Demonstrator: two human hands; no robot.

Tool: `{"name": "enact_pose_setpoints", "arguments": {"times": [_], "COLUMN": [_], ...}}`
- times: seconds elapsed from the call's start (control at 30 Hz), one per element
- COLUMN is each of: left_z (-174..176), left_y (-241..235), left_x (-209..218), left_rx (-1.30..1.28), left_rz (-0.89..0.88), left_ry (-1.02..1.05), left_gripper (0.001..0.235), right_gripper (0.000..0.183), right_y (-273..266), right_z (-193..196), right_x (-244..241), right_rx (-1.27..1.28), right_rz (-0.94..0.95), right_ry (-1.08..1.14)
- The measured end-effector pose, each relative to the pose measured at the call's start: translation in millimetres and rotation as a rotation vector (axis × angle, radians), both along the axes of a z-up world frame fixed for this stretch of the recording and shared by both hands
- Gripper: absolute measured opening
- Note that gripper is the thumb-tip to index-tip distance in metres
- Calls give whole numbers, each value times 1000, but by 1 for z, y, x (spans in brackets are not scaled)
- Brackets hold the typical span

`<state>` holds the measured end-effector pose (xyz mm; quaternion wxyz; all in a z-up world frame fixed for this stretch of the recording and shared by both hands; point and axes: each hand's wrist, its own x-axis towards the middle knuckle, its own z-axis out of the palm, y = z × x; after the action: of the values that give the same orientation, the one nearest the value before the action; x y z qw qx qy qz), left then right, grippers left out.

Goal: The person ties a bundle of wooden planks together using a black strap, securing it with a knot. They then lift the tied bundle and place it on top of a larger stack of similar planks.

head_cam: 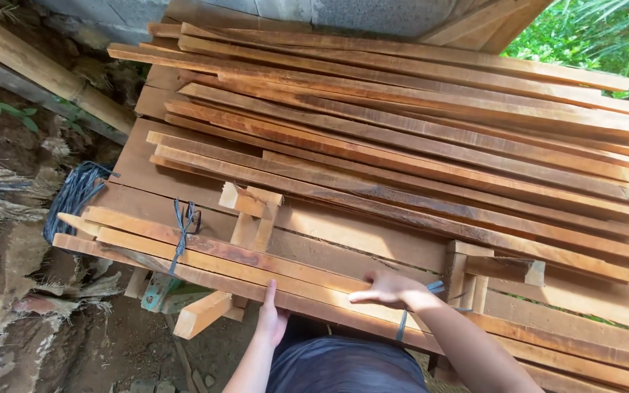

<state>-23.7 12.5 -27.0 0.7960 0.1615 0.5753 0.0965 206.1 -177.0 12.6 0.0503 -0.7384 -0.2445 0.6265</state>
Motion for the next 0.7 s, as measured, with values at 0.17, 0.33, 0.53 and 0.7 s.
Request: {"name": "enact_pose_setpoints", "arguments": {"times": [0.17,0.33,0.53,0.7], "left_z": [-3,5,-5,-9], "left_y": [-1,1,4,1], "left_x": [-2,0,-9,-10], "left_rx": [-2,-29,-68,-22], "left_rz": [1,-45,-79,-57], "left_ry": [7,-15,-49,-60], "left_gripper": [81,84,81,83], "right_gripper": [83,98,96,96], "right_y": [-4,-4,7,5], "right_z": [-8,3,40,41], "right_x": [-2,-4,-10,-19], "right_rx": [52,28,-76,-100], "right_rz": [-47,-114,-117,-114], "right_ry": [-40,-39,-46,-93]}}
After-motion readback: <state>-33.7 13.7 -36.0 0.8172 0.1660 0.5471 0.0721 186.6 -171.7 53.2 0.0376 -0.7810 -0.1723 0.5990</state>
